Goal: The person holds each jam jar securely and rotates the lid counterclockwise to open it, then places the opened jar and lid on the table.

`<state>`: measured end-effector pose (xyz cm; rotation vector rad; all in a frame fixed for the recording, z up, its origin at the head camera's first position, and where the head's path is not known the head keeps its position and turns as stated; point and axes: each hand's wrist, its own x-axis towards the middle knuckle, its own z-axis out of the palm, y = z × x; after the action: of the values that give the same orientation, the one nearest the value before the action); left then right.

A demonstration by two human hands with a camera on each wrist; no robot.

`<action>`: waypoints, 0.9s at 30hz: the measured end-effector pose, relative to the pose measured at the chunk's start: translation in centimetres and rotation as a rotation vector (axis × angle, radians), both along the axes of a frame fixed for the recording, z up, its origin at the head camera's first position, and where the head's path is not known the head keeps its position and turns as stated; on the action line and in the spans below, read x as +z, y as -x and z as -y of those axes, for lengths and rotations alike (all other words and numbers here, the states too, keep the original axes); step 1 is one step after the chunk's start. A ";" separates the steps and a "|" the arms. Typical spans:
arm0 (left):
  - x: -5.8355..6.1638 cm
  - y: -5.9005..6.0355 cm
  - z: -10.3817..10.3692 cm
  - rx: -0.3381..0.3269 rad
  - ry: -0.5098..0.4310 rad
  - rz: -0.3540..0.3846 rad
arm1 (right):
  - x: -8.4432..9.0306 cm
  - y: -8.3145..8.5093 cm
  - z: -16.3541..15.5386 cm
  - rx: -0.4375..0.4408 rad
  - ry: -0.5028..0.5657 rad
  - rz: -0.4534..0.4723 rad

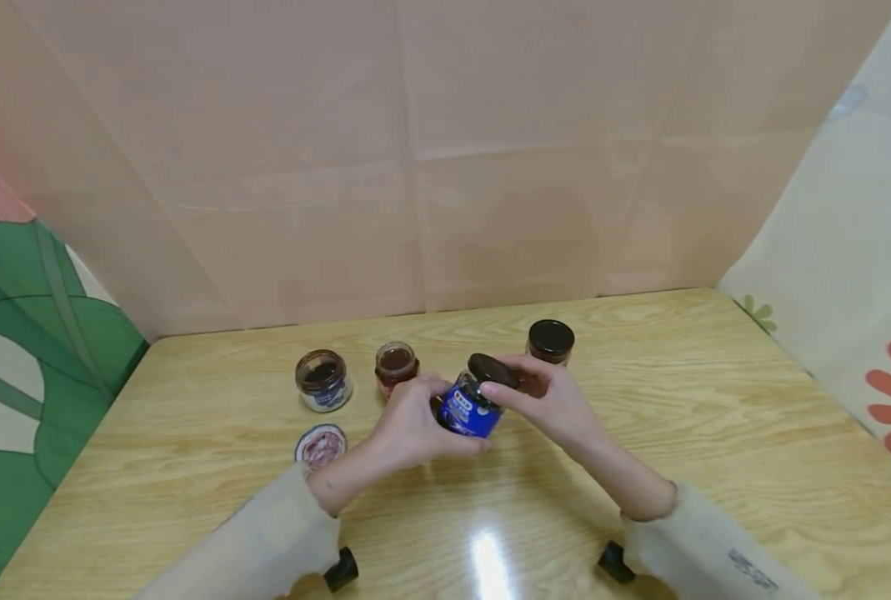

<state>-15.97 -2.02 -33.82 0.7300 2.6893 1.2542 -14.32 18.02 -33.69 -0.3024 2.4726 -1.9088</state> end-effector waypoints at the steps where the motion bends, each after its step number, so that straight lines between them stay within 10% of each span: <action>1: 0.0 0.0 0.0 -0.007 -0.004 0.021 | 0.0 0.0 0.1 -0.003 0.009 0.001; 9: 0.4 -0.2 0.2 -0.071 -0.088 0.236 | 0.0 -0.2 0.7 -0.022 0.104 0.054; 18: 0.4 0.0 0.4 -0.125 -0.162 0.304 | 0.4 -0.4 1.2 -0.047 0.227 0.128; 27: 0.6 -0.1 0.6 -0.238 -0.238 0.401 | 0.6 -0.8 0.7 0.214 0.431 0.055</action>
<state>-15.92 -2.66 -33.17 0.7069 2.0970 1.4865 -13.50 17.31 -33.09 -0.4845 1.8841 -2.2941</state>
